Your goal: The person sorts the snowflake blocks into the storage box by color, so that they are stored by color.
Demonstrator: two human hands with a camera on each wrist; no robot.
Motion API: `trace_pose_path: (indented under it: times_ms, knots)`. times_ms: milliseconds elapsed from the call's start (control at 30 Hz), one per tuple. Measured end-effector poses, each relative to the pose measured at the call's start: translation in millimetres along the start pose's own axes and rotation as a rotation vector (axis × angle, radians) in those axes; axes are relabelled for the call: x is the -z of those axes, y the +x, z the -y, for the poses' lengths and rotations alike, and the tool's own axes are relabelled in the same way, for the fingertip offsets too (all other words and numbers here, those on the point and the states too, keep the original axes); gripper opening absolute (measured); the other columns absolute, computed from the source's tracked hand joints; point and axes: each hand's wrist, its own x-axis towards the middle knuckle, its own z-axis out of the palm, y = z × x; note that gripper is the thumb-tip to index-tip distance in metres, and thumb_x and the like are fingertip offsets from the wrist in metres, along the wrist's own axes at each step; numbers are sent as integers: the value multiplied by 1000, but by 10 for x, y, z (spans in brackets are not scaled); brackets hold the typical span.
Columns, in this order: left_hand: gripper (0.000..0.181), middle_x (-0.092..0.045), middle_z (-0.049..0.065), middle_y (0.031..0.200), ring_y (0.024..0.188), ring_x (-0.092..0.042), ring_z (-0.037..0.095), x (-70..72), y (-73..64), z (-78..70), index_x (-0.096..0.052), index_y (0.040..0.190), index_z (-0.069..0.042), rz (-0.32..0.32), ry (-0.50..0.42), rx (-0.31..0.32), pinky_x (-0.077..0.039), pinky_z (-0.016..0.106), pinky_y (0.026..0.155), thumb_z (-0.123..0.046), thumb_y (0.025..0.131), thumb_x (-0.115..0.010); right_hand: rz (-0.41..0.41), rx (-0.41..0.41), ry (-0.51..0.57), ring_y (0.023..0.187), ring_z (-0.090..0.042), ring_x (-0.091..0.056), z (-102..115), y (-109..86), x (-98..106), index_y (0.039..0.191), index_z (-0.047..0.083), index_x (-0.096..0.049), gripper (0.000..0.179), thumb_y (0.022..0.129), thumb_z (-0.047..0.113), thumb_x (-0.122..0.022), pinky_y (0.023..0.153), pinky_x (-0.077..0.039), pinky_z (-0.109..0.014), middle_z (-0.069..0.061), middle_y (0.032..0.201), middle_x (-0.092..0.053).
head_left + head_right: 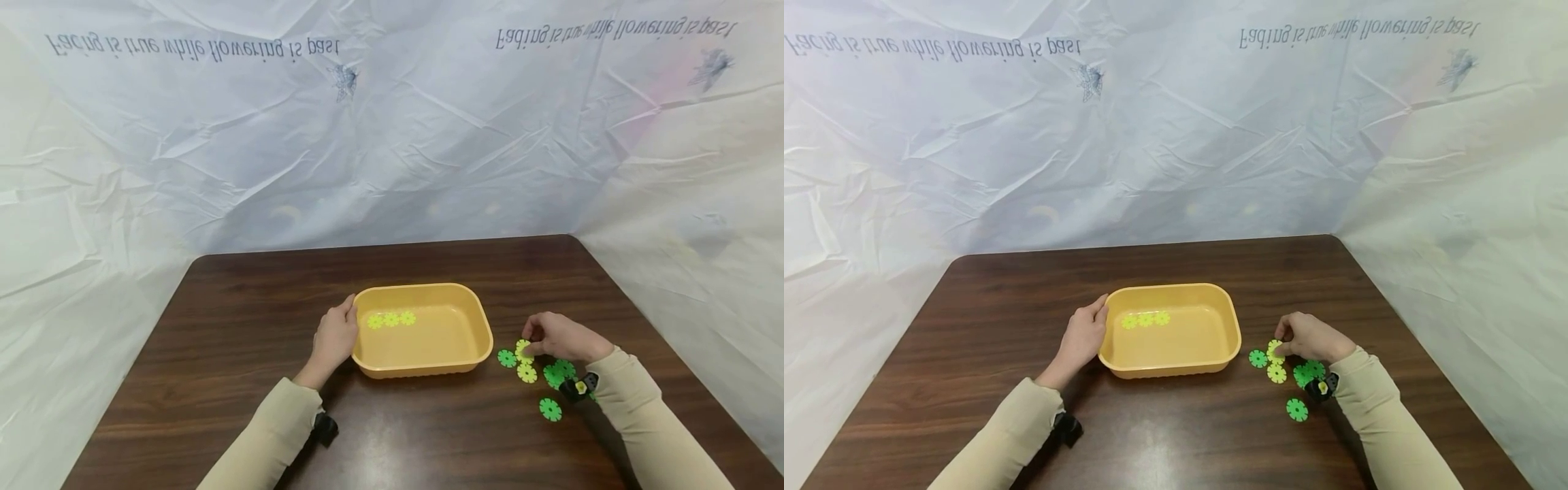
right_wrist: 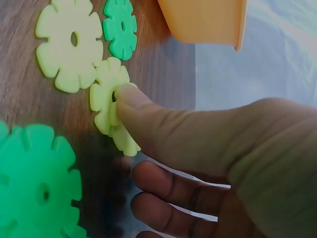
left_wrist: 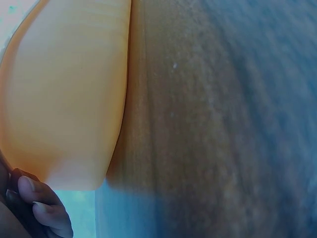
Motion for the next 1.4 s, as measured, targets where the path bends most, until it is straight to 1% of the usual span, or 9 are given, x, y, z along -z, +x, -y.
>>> trace_pose_path:
  times_ms: [200, 467, 633, 733, 833, 933, 1033, 1200, 1400]
  knots:
    - [44, -53, 6, 62, 40, -38, 15, -1, 1, -4, -47, 145, -10, 0, -10, 0, -34, 29, 40, -26, 105, -40, -7, -2, -13, 69, -17, -52, -14, 28, 1, 94, 6, -62, 22, 86, 21, -76, 60, -45, -33, -2, 82, -57]
    - [44, -54, 6, 63, 41, -40, 16, 17, -5, 3, -47, 145, -10, -4, -13, 3, -35, 30, 41, -26, 105, -41, -29, 51, -8, 65, -16, -48, -10, 34, 6, 90, 7, -59, 22, 84, 19, -77, 56, -43, -31, -3, 76, -53]
    - [44, -54, 6, 65, 42, -41, 16, 14, -6, 4, -47, 145, -10, -1, -8, 5, -35, 31, 41, -26, 105, -41, -41, 55, -20, 64, -16, -48, -15, 40, 7, 87, 8, -59, 22, 84, 18, -78, 55, -42, -30, -2, 74, -52]
    - [44, -54, 6, 65, 42, -40, 16, 9, -6, 3, -47, 145, -10, -4, -9, 0, -35, 31, 41, -25, 105, -41, -49, 50, -28, 62, -15, -48, -5, 27, 18, 84, 9, -59, 19, 86, 18, -75, 54, -42, -30, -2, 73, -54]
    - [44, -53, 6, 63, 42, -40, 16, 9, -14, 5, -47, 145, -10, -7, -4, 0, -36, 31, 41, -26, 105, -41, -37, 40, 15, 63, -17, -51, 19, 4, 46, 84, 9, -62, 13, 91, 17, -69, 54, -43, -31, -3, 75, -58]
    - [44, -52, 6, 60, 41, -40, 16, 12, -24, 5, -47, 145, -10, -8, -2, 0, -35, 31, 41, -26, 105, -41, -30, 31, 80, 71, -20, -55, 50, -12, 84, 87, 8, -65, 10, 95, 15, -64, 59, -46, -33, -4, 82, -62]
    - [44, -52, 6, 60, 41, -39, 16, 14, -30, 1, -47, 145, -9, -12, -9, -4, -35, 31, 40, -25, 105, -41, -67, 65, 88, 78, -23, -58, 77, -18, 125, 91, 7, -65, 9, 97, 13, -60, 64, -48, -34, -3, 88, -63]
    - [43, -52, 6, 60, 40, -38, 15, 11, -30, -4, -48, 145, -10, -15, -16, -9, -33, 30, 39, -25, 105, -41, -191, 134, 52, 79, -25, -60, 122, -6, 167, 96, 7, -63, 5, 96, 12, -61, 65, -49, -31, -2, 86, -63]
    - [43, -52, 5, 58, 40, -38, 15, 8, -14, -2, -47, 145, -9, -11, -17, -15, -32, 29, 38, -25, 105, -41, -294, 133, 26, 82, -25, -61, 204, -5, 207, 101, 12, -68, 9, 96, 19, -63, 66, -50, -33, 0, 91, -65]
